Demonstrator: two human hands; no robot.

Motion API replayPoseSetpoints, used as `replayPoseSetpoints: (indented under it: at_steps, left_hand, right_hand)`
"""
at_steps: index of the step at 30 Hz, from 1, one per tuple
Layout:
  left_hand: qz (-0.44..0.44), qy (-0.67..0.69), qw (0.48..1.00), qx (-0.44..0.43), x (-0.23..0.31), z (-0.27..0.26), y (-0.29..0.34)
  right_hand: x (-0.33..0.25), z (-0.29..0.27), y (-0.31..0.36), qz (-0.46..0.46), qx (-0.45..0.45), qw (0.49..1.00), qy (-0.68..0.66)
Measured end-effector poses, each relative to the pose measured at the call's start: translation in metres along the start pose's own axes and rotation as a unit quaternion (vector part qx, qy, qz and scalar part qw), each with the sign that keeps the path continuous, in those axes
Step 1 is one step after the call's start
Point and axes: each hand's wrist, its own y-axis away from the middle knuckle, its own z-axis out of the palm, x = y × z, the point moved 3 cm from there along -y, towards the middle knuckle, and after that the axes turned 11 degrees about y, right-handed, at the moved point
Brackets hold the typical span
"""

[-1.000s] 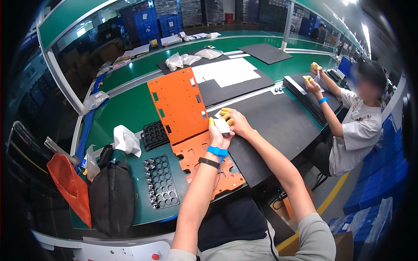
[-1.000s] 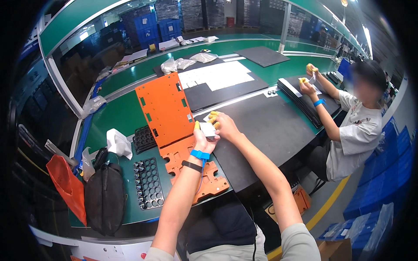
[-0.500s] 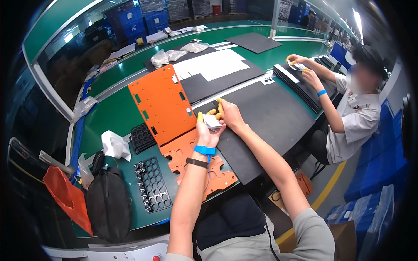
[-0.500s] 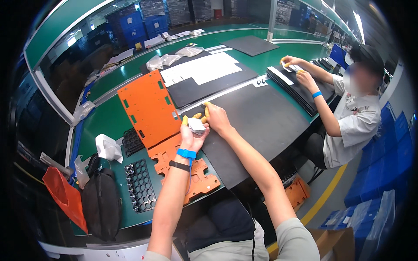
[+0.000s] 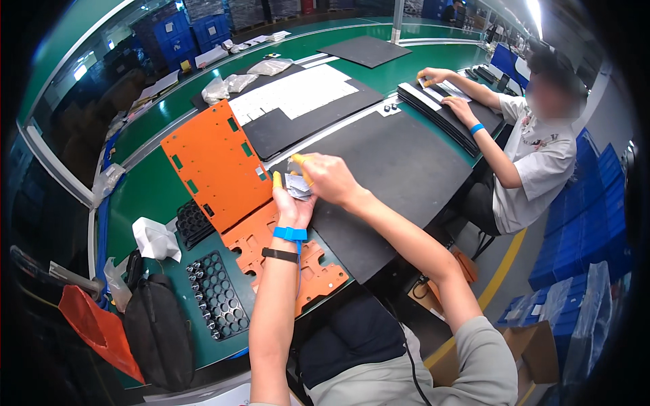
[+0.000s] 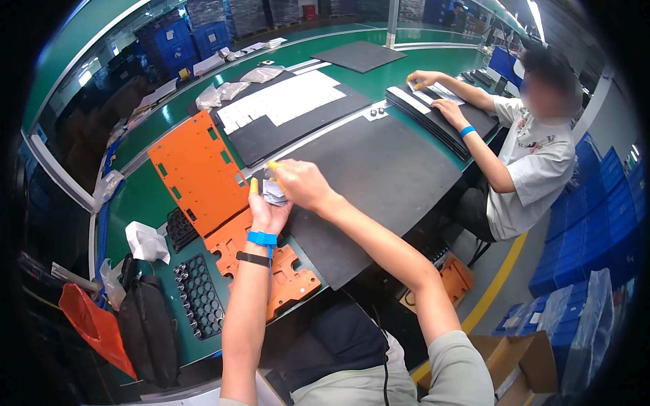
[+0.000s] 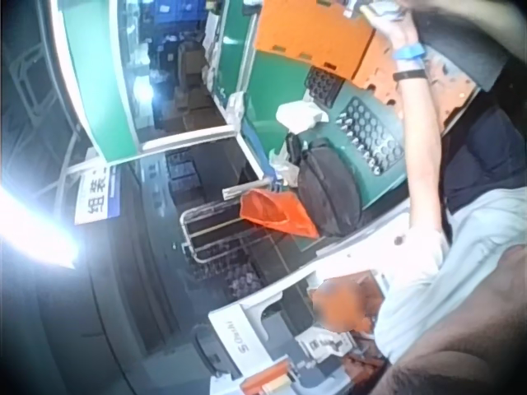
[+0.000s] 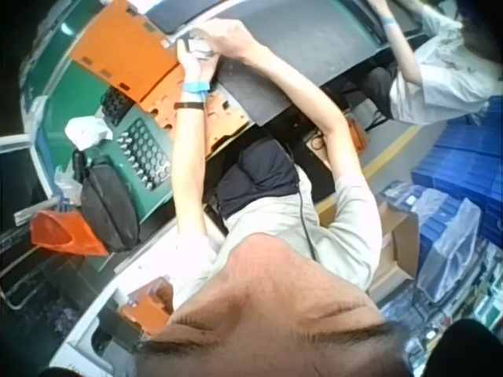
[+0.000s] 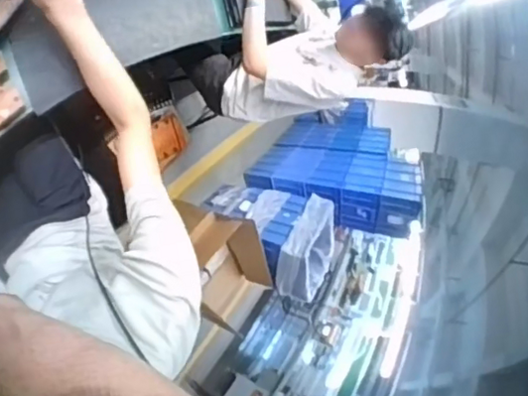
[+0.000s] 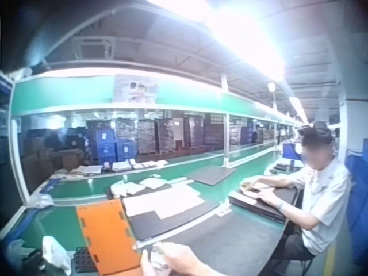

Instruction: The person assembles small electronic components by placing circular parts onto square metal plates and inserting them into an orange fixture. They repeatedly pick parts from a tray, align them, and secure them into the fixture while a coworker works nearby.

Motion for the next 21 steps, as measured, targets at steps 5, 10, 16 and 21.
replayPoseSetpoints:
  at_steps: [5,10,16,21]
  left_hand:
    - [-0.017,-0.001,1.0,-0.009,-0.001,-0.01,-0.008]
    - [-0.034,-0.018,0.999,0.013,0.0,-0.008,-0.002]
    - [-0.036,-0.018,0.999,0.024,-0.001,-0.003,0.0]
    - [-0.079,0.065,0.995,-0.007,0.001,-0.008,-0.001]
  right_hand:
    - [-0.015,-0.008,0.02,-0.048,-0.137,0.989,-0.004]
    - [-0.019,-0.055,0.042,0.006,-0.185,0.981,-0.054]
    - [-0.014,-0.109,0.091,0.009,-0.293,0.955,-0.041]
    - [-0.014,-0.131,0.124,0.021,-0.42,0.906,-0.045]
